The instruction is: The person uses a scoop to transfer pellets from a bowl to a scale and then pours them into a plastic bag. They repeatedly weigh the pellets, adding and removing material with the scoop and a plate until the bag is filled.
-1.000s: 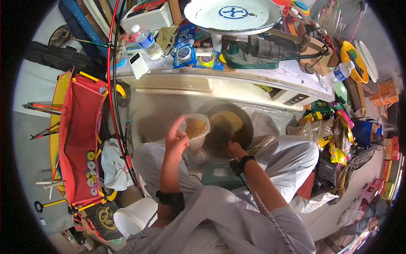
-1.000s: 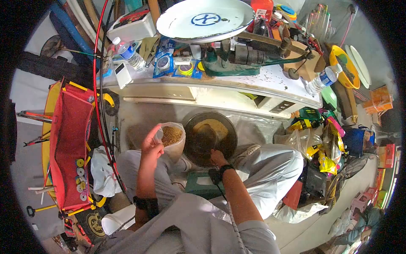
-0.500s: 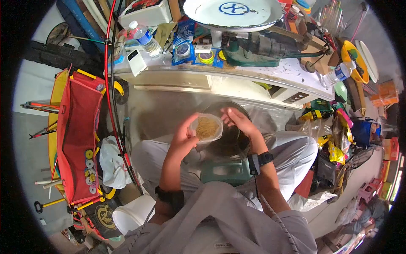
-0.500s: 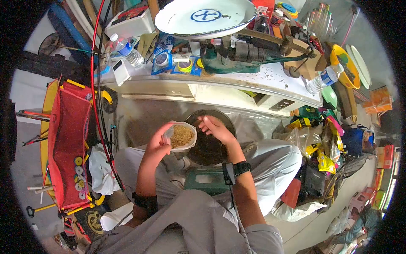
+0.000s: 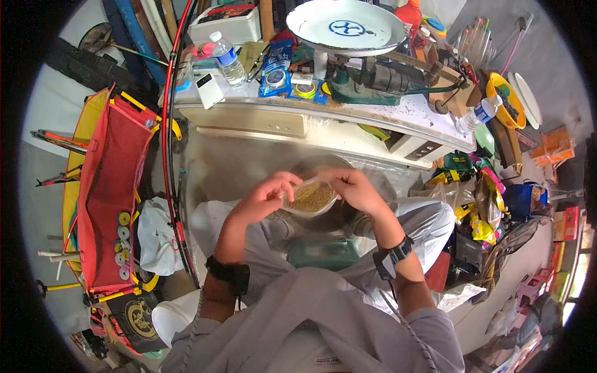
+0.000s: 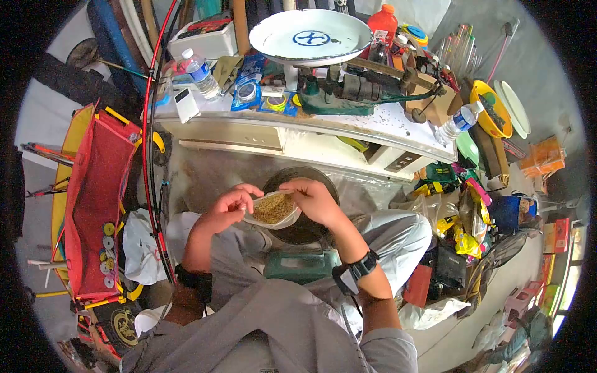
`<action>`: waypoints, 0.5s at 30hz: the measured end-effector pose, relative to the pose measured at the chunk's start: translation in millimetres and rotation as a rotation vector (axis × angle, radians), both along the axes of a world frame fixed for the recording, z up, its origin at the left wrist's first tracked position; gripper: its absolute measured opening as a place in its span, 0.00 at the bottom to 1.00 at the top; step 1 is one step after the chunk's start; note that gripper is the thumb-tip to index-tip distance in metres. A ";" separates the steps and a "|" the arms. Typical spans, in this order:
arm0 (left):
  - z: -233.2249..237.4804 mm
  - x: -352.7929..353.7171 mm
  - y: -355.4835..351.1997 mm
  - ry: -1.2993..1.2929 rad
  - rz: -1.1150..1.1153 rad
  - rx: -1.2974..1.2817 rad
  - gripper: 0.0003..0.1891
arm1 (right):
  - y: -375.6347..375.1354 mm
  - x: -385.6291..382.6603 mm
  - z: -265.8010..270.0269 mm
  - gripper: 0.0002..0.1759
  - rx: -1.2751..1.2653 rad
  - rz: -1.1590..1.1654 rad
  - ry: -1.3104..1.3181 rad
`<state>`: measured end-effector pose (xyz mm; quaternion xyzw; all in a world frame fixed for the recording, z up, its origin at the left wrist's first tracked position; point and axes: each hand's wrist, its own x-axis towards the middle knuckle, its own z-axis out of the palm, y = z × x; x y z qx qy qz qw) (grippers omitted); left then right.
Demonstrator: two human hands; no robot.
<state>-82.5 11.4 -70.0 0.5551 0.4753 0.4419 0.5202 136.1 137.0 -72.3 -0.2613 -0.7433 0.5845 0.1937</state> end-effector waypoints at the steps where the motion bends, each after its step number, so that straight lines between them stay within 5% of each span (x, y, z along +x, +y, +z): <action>1: 1.5 -2.2 -3.3 0.101 -0.041 0.049 0.10 | -7.5 2.7 10.7 0.14 -0.202 -0.045 -0.018; 4: 14.9 -0.7 -11.1 0.351 0.005 0.223 0.07 | -25.2 2.5 24.5 0.13 -0.242 -0.154 0.024; 15: 8.4 41.7 -25.7 0.328 0.364 0.314 0.08 | -44.8 25.2 57.2 0.12 -0.246 -0.378 0.029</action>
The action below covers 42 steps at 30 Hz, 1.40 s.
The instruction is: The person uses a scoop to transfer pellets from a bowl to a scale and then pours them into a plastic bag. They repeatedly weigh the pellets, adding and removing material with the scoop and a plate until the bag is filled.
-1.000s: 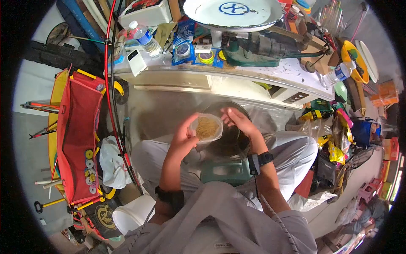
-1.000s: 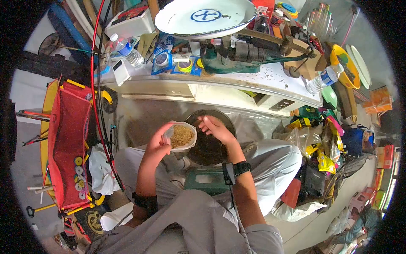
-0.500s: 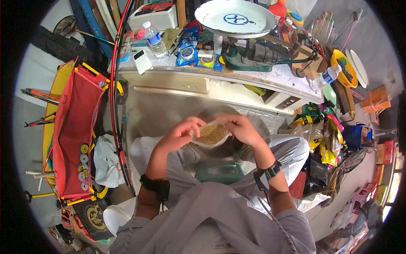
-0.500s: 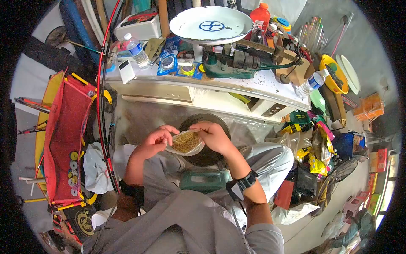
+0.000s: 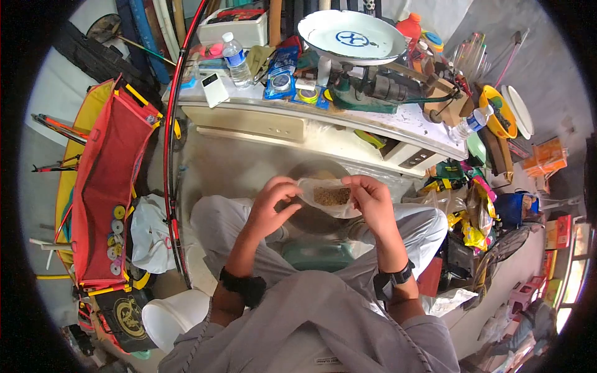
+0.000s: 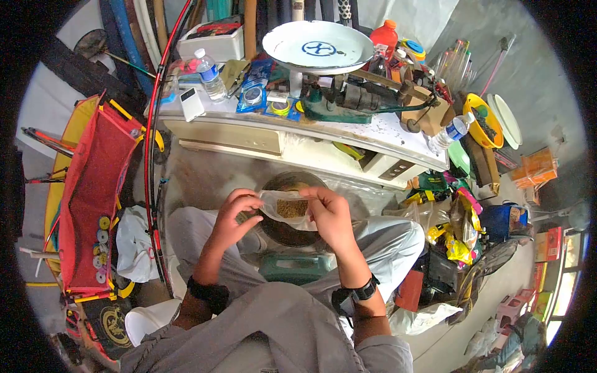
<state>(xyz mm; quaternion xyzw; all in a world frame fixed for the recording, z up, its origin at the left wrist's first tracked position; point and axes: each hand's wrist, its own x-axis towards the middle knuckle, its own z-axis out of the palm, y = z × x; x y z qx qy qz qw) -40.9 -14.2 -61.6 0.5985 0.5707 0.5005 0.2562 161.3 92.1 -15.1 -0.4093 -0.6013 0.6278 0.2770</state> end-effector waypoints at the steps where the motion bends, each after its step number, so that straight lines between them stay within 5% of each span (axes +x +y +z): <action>1: 1.8 4.1 0.9 0.049 0.038 0.003 0.07 | -1.5 2.1 3.2 0.12 0.009 -0.011 -0.039; 13: 4.9 -10.7 -5.2 0.344 0.042 -0.007 0.09 | -14.0 12.2 -9.9 0.10 -0.035 0.005 0.036; 21: -23.1 -9.2 -6.4 -0.229 0.093 0.039 0.16 | -21.6 9.2 2.4 0.10 -0.037 -0.013 0.041; 33: -11.5 8.7 -0.8 -0.483 0.098 0.048 0.16 | -25.7 13.2 9.4 0.10 -0.083 -0.036 0.036; 42: -17.0 4.8 -0.4 -0.412 0.068 -0.085 0.16 | -26.6 15.1 7.2 0.09 -0.089 -0.044 0.046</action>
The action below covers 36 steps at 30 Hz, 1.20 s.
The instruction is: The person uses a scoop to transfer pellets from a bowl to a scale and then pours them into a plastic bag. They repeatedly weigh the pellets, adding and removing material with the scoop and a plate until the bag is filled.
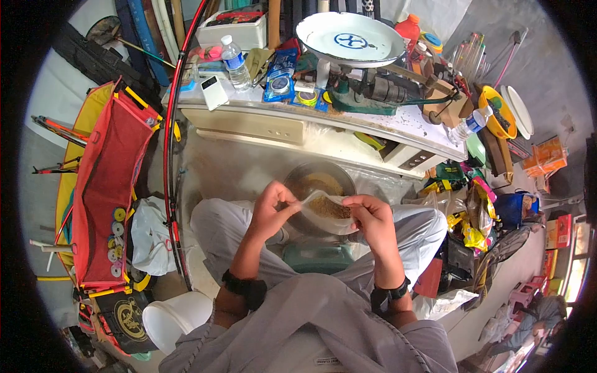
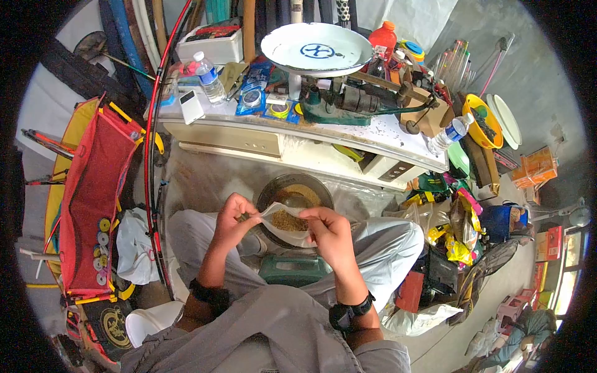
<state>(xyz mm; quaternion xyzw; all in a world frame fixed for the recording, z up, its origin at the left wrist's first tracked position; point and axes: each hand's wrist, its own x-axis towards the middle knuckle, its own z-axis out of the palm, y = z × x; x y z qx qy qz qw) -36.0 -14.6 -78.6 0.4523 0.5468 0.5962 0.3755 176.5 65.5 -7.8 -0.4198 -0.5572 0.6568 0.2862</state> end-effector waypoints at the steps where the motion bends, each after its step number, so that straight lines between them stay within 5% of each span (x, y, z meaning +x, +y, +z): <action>1: -3.5 -1.9 0.5 -0.001 -0.002 0.001 0.16 | 0.6 1.3 -1.3 0.09 0.010 -0.002 0.008; 6: -12.6 -7.8 0.9 -0.275 -0.137 0.067 0.16 | -1.3 3.3 5.8 0.11 -0.069 -0.009 0.007; 22: -0.3 11.9 7.2 -0.016 -0.063 0.032 0.13 | 0.1 6.6 5.7 0.10 -0.094 -0.037 0.024; 25: -0.2 21.9 10.1 -0.235 0.072 0.102 0.10 | -2.7 5.9 7.3 0.10 -0.087 -0.063 0.024; 28: -11.5 21.6 11.3 -0.369 0.067 -0.138 0.06 | -3.2 4.3 7.0 0.10 -0.122 -0.089 0.025; 36: 15.7 38.7 18.4 -0.121 0.011 0.229 0.06 | 10.3 32.3 4.8 0.10 -0.082 -0.093 0.007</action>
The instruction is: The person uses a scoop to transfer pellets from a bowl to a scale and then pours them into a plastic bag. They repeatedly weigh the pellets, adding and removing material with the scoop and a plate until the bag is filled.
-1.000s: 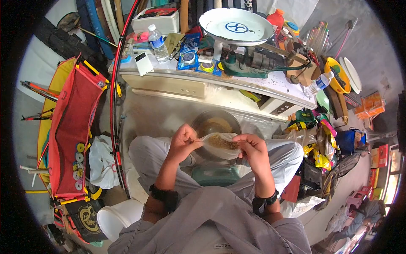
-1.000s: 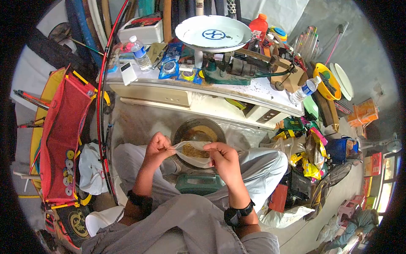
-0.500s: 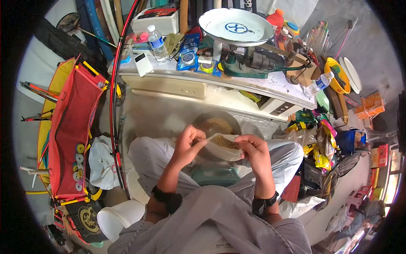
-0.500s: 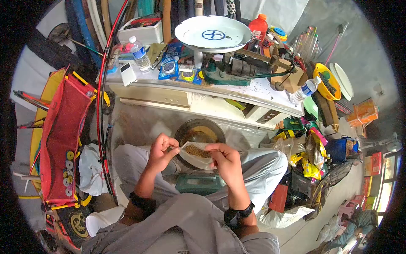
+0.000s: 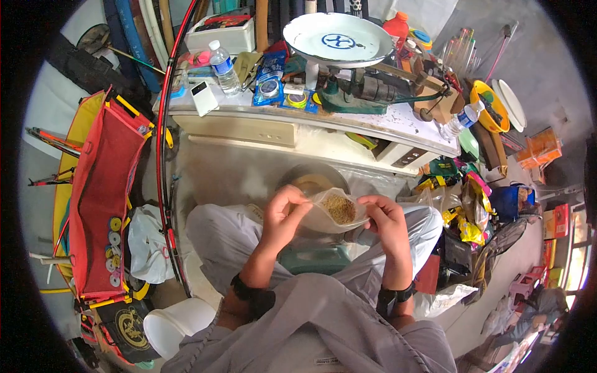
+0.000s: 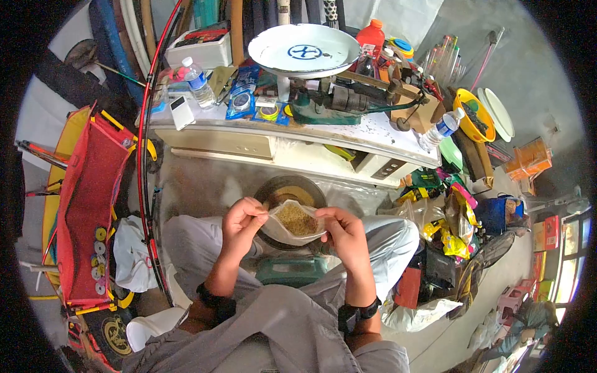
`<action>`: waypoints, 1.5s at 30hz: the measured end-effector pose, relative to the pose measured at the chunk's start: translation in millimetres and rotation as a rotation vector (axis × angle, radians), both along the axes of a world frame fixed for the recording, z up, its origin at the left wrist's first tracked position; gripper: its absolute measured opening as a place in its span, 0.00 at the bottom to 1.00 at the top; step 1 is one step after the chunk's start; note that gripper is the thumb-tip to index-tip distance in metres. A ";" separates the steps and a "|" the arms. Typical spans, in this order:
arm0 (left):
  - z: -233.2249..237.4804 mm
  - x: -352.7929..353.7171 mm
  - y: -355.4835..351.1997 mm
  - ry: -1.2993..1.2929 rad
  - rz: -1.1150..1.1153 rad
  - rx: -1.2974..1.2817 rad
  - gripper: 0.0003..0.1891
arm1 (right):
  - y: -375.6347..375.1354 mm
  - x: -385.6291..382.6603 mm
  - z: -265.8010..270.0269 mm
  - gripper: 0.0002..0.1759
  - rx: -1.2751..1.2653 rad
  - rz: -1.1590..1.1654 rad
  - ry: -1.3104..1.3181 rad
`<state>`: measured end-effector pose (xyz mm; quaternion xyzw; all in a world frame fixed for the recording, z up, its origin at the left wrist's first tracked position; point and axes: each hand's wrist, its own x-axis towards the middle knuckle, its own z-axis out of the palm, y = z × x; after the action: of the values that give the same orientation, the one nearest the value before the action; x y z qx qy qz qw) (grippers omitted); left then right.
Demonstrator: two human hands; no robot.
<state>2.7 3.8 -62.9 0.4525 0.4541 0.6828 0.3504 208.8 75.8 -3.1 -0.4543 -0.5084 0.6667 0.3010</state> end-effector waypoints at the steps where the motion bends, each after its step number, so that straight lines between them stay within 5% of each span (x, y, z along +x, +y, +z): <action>1: 9.6 0.9 -0.8 0.000 -0.004 0.000 0.06 | 1.6 2.7 -0.2 0.11 0.009 0.018 -0.041; 6: 62.7 -1.7 -5.7 0.402 0.143 0.166 0.07 | 5.5 3.5 17.7 0.13 0.154 0.114 -0.122; 8: 77.6 -6.3 -7.9 0.479 0.183 0.182 0.07 | 2.7 -16.4 38.4 0.19 1.161 -0.094 -0.473; 9: 84.7 -8.4 -9.7 0.528 0.185 0.174 0.07 | -0.2 -24.8 50.3 0.19 1.160 -0.096 -0.470; 11: 88.1 -11.7 -12.2 0.577 0.202 0.164 0.07 | -7.0 -41.1 67.9 0.17 1.289 0.250 -0.252; 15: 90.5 -15.7 -19.4 0.597 0.213 0.156 0.07 | -6.3 -68.8 60.1 0.10 1.322 0.371 -0.132; 36: 95.6 1.2 -22.8 0.559 0.217 0.168 0.07 | -0.6 -54.3 73.1 0.12 1.073 0.359 -0.111; 45: 99.9 -1.4 -25.6 0.501 0.232 0.184 0.08 | 2.4 -47.5 70.0 0.15 1.172 0.415 -0.223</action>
<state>1.3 -21.8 37.0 0.5822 0.5114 0.6234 0.1043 161.3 78.2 66.9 -0.1726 -0.8951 0.2706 0.3094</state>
